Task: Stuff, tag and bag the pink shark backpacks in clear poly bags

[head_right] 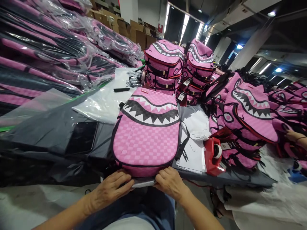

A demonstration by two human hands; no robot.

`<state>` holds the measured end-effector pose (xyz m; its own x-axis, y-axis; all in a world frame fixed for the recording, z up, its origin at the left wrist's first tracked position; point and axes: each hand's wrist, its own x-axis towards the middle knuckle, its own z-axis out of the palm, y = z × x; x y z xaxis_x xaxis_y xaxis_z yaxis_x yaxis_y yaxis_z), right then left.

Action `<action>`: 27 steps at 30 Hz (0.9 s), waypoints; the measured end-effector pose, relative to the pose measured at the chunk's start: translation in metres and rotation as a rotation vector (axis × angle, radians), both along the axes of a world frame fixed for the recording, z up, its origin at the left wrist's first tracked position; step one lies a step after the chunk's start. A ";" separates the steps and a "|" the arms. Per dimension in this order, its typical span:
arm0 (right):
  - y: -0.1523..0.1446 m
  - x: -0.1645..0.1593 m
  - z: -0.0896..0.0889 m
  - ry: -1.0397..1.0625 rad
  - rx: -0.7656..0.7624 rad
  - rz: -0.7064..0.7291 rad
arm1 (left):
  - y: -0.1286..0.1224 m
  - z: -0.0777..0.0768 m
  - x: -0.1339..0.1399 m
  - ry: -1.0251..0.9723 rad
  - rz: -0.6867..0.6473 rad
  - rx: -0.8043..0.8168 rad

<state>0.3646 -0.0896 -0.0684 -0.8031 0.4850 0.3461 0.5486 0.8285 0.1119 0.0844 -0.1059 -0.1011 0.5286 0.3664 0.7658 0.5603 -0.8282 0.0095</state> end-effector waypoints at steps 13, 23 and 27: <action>0.052 -0.012 0.170 0.072 -0.184 0.134 | 0.057 0.166 -0.035 0.240 -0.221 -0.407; 0.050 -0.018 0.156 0.340 0.319 0.071 | 0.063 0.194 -0.001 0.092 0.205 0.526; 0.052 -0.017 0.146 0.410 0.461 -0.058 | 0.057 0.161 0.002 0.170 0.150 0.303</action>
<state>0.3477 -0.0372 0.0774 -0.5370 0.2511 0.8053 0.6655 0.7127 0.2216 0.0862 -0.0493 0.0595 0.6148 0.2199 0.7574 0.6485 -0.6876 -0.3267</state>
